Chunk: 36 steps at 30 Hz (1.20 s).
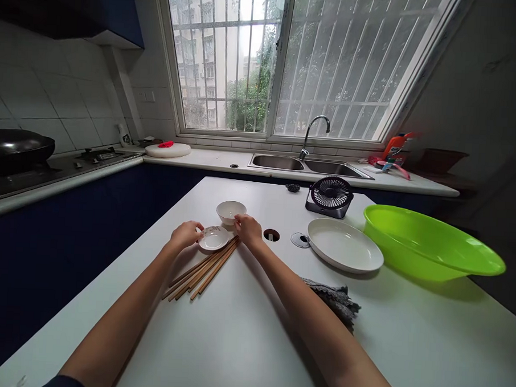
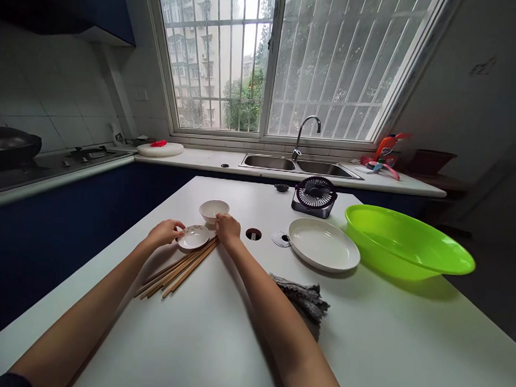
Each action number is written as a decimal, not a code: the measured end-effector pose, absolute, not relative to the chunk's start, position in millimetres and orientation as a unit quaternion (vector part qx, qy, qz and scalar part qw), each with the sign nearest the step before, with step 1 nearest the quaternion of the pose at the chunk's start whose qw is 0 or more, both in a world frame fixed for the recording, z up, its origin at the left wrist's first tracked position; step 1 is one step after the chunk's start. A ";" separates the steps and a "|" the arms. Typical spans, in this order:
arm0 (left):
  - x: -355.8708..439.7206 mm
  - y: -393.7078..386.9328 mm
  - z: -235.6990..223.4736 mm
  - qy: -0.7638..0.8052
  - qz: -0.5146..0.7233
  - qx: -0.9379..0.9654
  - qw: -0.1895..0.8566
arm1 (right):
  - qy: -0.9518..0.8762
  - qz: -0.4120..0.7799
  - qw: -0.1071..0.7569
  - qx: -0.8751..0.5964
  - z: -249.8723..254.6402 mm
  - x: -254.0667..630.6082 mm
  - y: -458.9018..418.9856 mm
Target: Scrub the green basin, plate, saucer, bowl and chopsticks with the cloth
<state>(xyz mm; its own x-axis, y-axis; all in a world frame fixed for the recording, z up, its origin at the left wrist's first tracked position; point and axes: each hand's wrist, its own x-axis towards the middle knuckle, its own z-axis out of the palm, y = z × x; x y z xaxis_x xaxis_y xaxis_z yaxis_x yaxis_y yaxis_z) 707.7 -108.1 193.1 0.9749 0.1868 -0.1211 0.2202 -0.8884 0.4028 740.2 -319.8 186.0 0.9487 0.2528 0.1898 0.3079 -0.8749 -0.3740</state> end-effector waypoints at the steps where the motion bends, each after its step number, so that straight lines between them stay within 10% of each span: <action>1: 708.3 -107.1 192.8 0.104 -0.042 0.970 0.215 | -0.145 -0.069 0.204 -0.966 185.4 741.2 -319.6; 36: 688.8 -87.6 221.7 0.075 -0.156 0.767 0.618 | -0.237 -0.126 0.321 -0.908 213.9 653.3 -472.3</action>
